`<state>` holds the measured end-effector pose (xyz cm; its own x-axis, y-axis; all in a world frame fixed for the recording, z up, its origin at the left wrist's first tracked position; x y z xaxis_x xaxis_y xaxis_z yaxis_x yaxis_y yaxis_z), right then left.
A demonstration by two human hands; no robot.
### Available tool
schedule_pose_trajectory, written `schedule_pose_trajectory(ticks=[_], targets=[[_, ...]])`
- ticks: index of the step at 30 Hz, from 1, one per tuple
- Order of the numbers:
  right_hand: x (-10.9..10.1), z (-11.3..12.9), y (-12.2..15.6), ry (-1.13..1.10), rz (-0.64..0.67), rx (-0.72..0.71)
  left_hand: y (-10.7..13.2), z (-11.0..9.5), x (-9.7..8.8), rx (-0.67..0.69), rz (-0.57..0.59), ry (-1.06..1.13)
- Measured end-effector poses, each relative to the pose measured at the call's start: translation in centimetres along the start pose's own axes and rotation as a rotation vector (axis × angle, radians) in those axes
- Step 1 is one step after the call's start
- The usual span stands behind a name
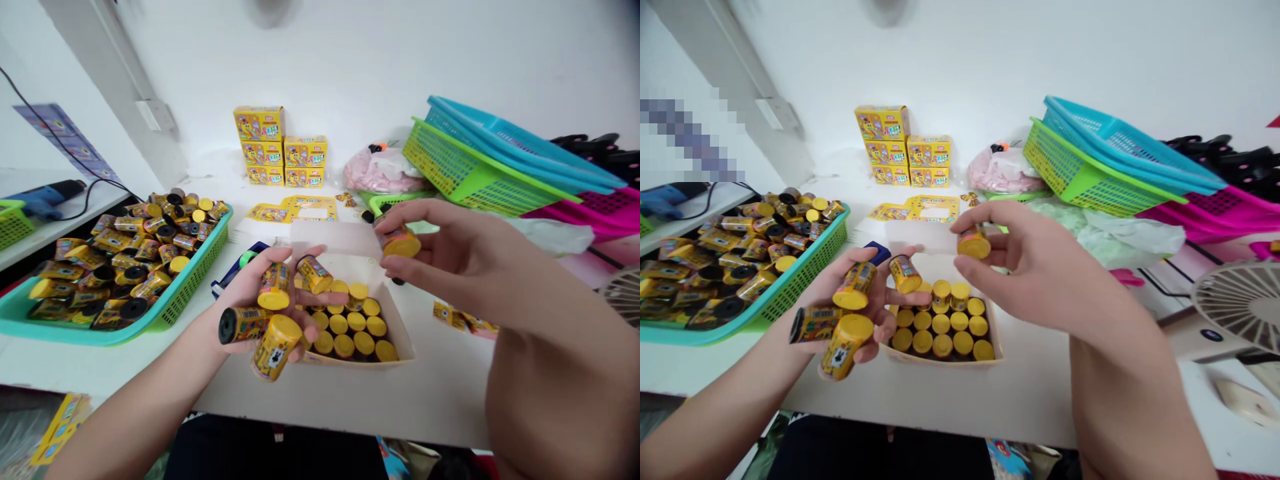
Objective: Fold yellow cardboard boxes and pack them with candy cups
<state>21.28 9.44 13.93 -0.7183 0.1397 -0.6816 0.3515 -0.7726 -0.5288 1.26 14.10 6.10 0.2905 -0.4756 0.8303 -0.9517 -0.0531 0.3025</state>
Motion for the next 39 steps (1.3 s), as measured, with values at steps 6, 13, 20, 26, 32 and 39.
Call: schedule_pose_trajectory(ticks=[6,13,20,26,32,39], targets=[[0.2,-1.2,0.2,0.310,0.095,0.058,0.5,0.2,0.3,0.024,-0.007,-0.011],[-1.7,-0.7,0.9,0.419,0.172,0.145,0.5,0.3,0.5,0.028,0.009,-0.015],[3.9,-1.7,1.4,0.569,0.599,0.119,0.4,0.5,1.0,0.040,0.018,-0.013],[7.3,-0.9,1.1,0.800,0.672,0.266,0.4,0.6,1.4,0.015,0.066,-0.043],[5.6,1.5,0.3,0.353,0.391,0.017,0.1,0.8,1.5,-0.006,0.082,-0.008],[5.7,1.8,-0.3,-0.046,0.132,0.157,-1.1,1.7,1.0,-0.085,0.024,0.036]])
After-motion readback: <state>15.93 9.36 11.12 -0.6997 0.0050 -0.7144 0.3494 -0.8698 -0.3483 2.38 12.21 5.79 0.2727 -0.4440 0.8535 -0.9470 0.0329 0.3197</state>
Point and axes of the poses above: each hand's wrist, its own y-axis away from the middle knuckle, its own x-axis out of the palm, z = x × y, the point moved 4 cm from there along -y, towards the middle knuckle, and after that the axes turned 13 degrees about -x, right-handed, at the moved point
